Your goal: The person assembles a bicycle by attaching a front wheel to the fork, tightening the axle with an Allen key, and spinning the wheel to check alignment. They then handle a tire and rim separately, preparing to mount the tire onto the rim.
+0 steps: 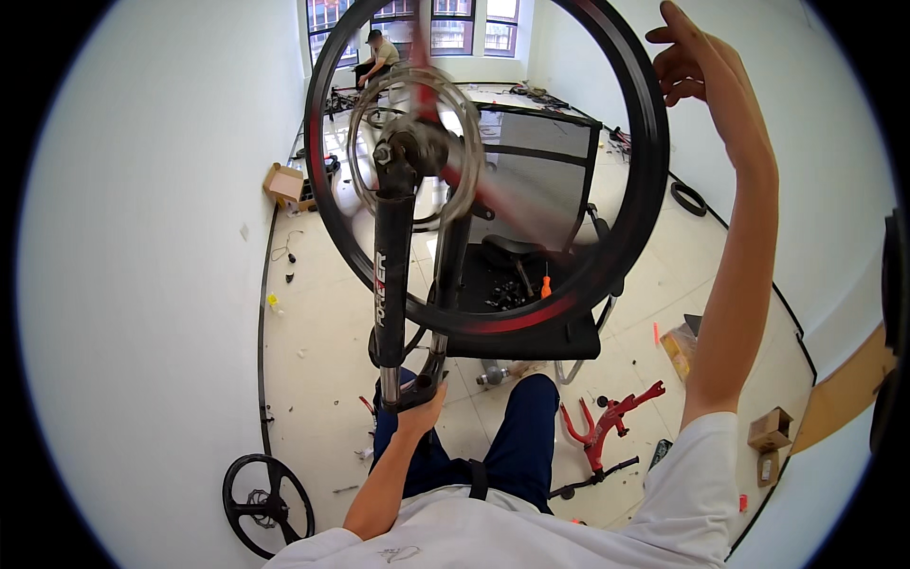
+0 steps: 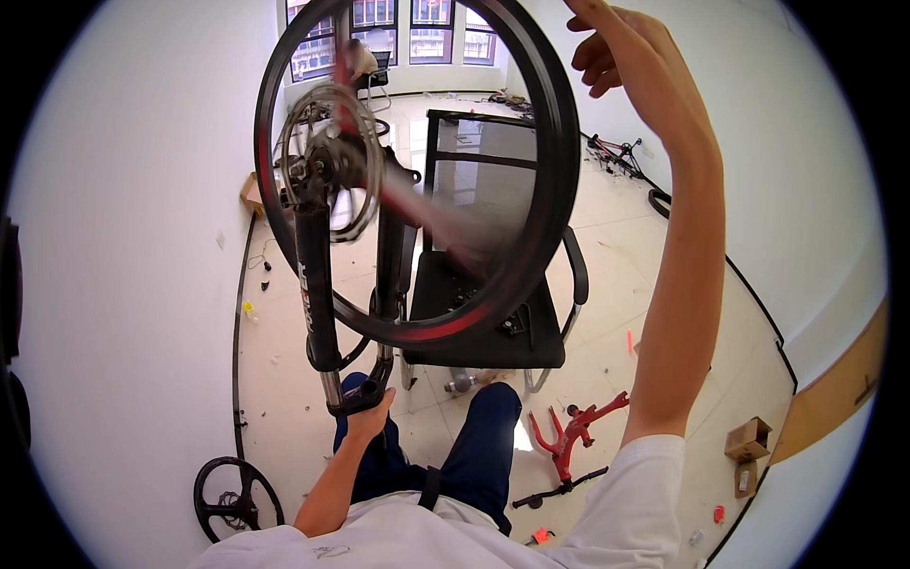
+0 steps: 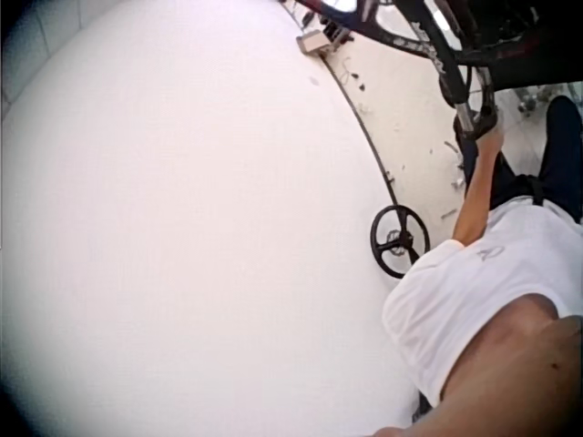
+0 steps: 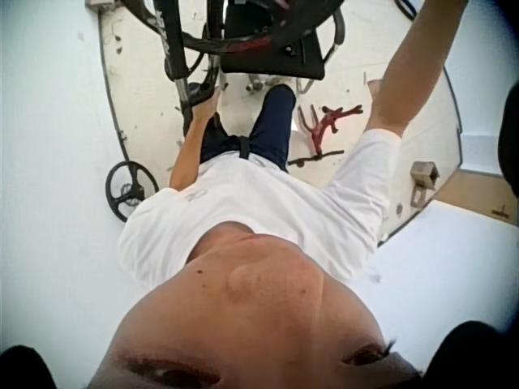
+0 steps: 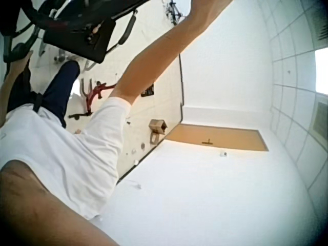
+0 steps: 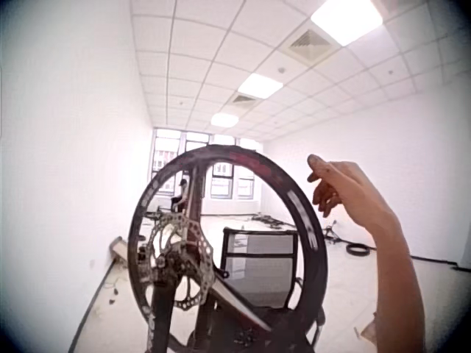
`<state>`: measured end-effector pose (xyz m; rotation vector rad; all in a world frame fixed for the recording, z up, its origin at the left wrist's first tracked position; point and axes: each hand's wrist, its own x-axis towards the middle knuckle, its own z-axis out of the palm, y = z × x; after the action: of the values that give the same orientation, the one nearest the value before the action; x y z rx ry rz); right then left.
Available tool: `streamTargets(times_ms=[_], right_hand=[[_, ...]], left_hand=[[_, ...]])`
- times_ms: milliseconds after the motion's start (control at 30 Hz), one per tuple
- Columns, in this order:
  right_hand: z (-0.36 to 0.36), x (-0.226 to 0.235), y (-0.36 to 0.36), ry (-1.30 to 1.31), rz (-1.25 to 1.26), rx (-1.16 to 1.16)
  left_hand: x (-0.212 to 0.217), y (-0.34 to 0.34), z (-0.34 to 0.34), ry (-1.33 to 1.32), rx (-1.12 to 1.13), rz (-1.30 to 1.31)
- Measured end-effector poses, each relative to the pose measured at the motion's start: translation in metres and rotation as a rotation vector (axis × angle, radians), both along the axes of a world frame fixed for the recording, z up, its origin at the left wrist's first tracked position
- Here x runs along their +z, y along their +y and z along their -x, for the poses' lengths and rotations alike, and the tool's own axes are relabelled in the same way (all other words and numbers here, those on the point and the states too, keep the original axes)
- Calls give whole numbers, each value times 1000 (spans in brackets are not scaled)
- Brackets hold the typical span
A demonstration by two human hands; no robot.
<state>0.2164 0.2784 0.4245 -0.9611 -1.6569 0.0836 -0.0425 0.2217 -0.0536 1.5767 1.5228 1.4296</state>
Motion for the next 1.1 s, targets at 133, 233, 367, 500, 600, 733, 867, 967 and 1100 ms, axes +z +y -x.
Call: streamTargets(times_ms=[133, 233, 367, 500, 600, 733, 867, 967, 1100], right_hand=[[-10, 19, 4, -93, 194, -24], [-29, -33, 16, -380, 304, -76], [4, -319, -117, -67, 890, 410], [-60, -374, -115, 45, 1032, 314], [-95, -279, -74, 404, 459, -1], [-56, -143, -47, 349, 190, 110], [-10, -80, -46, 312, 201, 113], [12, -87, -66, 277, 204, 14], [11, -121, -50, 442, 50, 67]], left_hand=[[1, 1, -5, -24, -55, -3], [4, -1, -4, 3, -41, -99], [-12, 15, -10, 539, 22, -259], [14, 2, -2, 134, -40, 27], [0, 2, 0, 82, -38, 40], [-2, -1, -4, 75, -22, -24], [8, -9, -6, 35, -81, -121], [-5, -5, -14, 206, -52, -277], [-6, 3, -12, 171, -117, -124]])
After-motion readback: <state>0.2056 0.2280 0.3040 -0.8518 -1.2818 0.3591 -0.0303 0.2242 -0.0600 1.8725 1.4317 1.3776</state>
